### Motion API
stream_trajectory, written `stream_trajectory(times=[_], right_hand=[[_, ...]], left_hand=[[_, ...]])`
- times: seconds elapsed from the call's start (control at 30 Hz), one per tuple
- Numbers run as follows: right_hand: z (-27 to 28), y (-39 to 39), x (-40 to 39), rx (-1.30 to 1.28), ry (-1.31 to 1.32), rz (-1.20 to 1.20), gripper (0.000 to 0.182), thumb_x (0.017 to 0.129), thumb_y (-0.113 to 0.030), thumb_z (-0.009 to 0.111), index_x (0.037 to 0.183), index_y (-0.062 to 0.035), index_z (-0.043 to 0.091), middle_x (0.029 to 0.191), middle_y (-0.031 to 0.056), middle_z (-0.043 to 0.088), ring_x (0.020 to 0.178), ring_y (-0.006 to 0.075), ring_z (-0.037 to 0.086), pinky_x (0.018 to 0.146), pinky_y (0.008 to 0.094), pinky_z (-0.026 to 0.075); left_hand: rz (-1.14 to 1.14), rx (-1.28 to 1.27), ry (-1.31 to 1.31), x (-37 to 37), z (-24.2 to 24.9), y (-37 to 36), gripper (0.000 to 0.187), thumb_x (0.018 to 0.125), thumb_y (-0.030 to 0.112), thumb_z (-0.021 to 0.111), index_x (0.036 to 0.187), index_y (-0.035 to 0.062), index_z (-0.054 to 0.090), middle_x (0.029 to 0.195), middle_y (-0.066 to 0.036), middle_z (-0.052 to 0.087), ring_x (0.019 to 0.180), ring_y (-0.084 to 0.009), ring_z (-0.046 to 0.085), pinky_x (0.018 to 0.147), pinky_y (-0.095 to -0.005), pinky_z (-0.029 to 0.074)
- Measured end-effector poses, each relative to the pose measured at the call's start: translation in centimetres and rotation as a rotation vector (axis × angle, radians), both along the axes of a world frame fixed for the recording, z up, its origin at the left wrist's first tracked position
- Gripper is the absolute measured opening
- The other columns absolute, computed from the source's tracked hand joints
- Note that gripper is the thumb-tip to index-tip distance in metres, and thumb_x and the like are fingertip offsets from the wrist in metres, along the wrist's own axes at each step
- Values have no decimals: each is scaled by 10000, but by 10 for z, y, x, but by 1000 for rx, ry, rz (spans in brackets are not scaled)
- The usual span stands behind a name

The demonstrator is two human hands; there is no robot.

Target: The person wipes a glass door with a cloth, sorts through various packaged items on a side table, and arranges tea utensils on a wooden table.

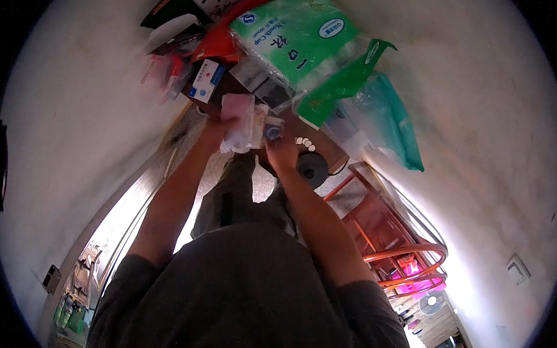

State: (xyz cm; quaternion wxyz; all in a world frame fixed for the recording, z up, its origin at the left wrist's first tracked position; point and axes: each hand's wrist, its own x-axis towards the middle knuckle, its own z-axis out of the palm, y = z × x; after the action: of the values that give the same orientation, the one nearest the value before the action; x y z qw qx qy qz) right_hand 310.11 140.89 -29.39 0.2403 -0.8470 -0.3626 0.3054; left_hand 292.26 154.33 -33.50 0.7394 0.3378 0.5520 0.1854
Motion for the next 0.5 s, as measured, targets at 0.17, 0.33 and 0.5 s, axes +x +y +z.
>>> stream_trajectory(times=[0.17, 0.33, 0.5], right_hand=[[-25, 24, -13, 90, 96, 41, 621, 813, -281, 739, 1324, -9, 515, 1120, 212, 668, 1024, 378, 663, 839, 450, 551], [-26, -7, 31, 100, 4, 42, 470, 849, -245, 691, 1282, -95, 589, 1159, 149, 691, 984, 346, 687, 833, 464, 559], [0, -68, 92, -334, -248, 41, 433, 829, -234, 675, 1253, -147, 640, 1201, 149, 685, 1049, 366, 669, 892, 479, 547]], left_hand=[[-1, 133, 18, 6, 8, 20, 506, 814, 120, 770, 1266, 7, 571, 1094, -99, 666, 962, -232, 651, 813, -378, 548], [-37, 436, 88, -8, -41, 53, 626, 804, 149, 769, 1358, -7, 522, 1217, -169, 657, 1046, -300, 659, 874, -389, 543], [-186, 698, 417, -13, -42, 71, 664, 810, 232, 763, 1385, 13, 513, 1284, -245, 625, 1174, -372, 615, 981, -419, 502]])
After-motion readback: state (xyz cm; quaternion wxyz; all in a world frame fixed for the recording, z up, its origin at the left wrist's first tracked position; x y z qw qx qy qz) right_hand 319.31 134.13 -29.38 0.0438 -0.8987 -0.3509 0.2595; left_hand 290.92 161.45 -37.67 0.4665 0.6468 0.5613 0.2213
